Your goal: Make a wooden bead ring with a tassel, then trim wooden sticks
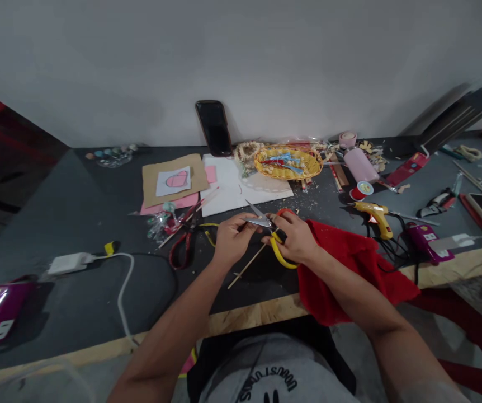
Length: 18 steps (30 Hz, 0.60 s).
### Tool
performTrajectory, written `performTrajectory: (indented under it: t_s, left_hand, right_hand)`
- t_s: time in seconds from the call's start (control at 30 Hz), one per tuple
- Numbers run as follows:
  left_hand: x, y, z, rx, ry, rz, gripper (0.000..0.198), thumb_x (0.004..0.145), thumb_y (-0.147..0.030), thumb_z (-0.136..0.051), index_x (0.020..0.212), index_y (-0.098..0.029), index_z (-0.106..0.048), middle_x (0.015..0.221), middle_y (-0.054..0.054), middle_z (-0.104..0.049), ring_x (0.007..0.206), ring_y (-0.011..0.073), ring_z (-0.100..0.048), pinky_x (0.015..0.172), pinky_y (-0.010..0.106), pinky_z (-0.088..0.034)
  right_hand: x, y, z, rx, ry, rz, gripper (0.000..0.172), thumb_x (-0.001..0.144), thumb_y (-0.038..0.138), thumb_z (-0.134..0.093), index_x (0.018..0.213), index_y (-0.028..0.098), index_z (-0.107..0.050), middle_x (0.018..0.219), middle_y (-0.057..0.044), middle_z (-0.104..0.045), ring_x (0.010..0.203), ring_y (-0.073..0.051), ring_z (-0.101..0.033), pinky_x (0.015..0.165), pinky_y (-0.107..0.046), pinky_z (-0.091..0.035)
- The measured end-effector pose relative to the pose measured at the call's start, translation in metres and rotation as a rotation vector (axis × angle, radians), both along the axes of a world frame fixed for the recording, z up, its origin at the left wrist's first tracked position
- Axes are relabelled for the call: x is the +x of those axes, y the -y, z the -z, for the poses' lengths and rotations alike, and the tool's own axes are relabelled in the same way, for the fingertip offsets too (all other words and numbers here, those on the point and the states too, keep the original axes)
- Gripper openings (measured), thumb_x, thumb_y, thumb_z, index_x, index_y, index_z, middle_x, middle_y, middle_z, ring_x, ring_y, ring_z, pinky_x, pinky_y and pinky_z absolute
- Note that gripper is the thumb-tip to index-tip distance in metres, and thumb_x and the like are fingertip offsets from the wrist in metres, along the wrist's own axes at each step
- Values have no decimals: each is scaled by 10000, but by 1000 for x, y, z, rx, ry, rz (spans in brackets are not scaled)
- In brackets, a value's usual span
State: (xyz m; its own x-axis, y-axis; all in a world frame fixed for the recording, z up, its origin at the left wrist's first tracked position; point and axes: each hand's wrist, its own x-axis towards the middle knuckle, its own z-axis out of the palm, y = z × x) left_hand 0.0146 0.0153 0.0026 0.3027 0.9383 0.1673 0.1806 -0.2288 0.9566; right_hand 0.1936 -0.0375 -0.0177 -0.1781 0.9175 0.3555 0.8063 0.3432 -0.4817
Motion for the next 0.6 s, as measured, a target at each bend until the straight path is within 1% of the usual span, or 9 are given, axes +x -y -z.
performTrajectory:
  t_s: [0.1, 0.17, 0.23, 0.37, 0.47, 0.6]
  left_hand:
    - [1, 1, 0, 28, -24, -12, 191, 816, -312, -611, 739, -163, -703, 789, 57, -746, 684, 162, -681, 638, 243, -523]
    - [2, 2, -1, 63, -50, -17, 182, 817, -315, -619, 781, -167, -719, 847, 59, -757, 736, 168, -695, 674, 246, -535]
    - [2, 2, -2, 89, -69, -36, 173, 819, -314, -621, 809, -178, -727, 855, 50, -762, 757, 169, -700, 701, 251, -542]
    - [1, 1, -1, 114, -68, -68, 169, 809, -310, -620, 751, -188, -722, 829, 41, -770, 732, 169, -701, 696, 257, -548]
    - [1, 1, 2, 51, -33, -54, 160, 787, -312, -640, 777, -178, -727, 752, 37, -764, 674, 171, -695, 646, 251, -539]
    - [0, 1, 4, -44, 42, 4, 152, 761, -296, -661, 790, -160, -722, 705, 46, -751, 657, 181, -698, 638, 254, -527]
  right_hand:
    - [-1, 1, -2, -34, -7, 9, 604, 862, 600, -573, 1269, 154, -599, 1071, -148, -645, 1011, -272, -618, 897, -397, -542]
    - [-2, 1, -4, -58, -39, 23, 613, 866, 611, -560, 1265, 146, -598, 1084, -151, -653, 1032, -274, -622, 909, -396, -541]
    - [-3, 1, -5, -74, -63, 43, 614, 869, 617, -553, 1266, 151, -596, 1093, -146, -653, 1038, -270, -626, 915, -394, -540]
    - [-4, 1, -6, -65, -42, 53, 650, 845, 637, -572, 1286, 159, -587, 1114, -147, -621, 1044, -283, -612, 911, -413, -537]
    - [-3, 0, -6, -53, -11, 26, 686, 811, 652, -606, 1292, 163, -583, 1089, -144, -597, 1026, -290, -593, 906, -435, -532]
    - [-1, -1, -2, -34, -20, -1, 652, 825, 625, -608, 1292, 170, -584, 1052, -133, -584, 1001, -279, -575, 918, -436, -521]
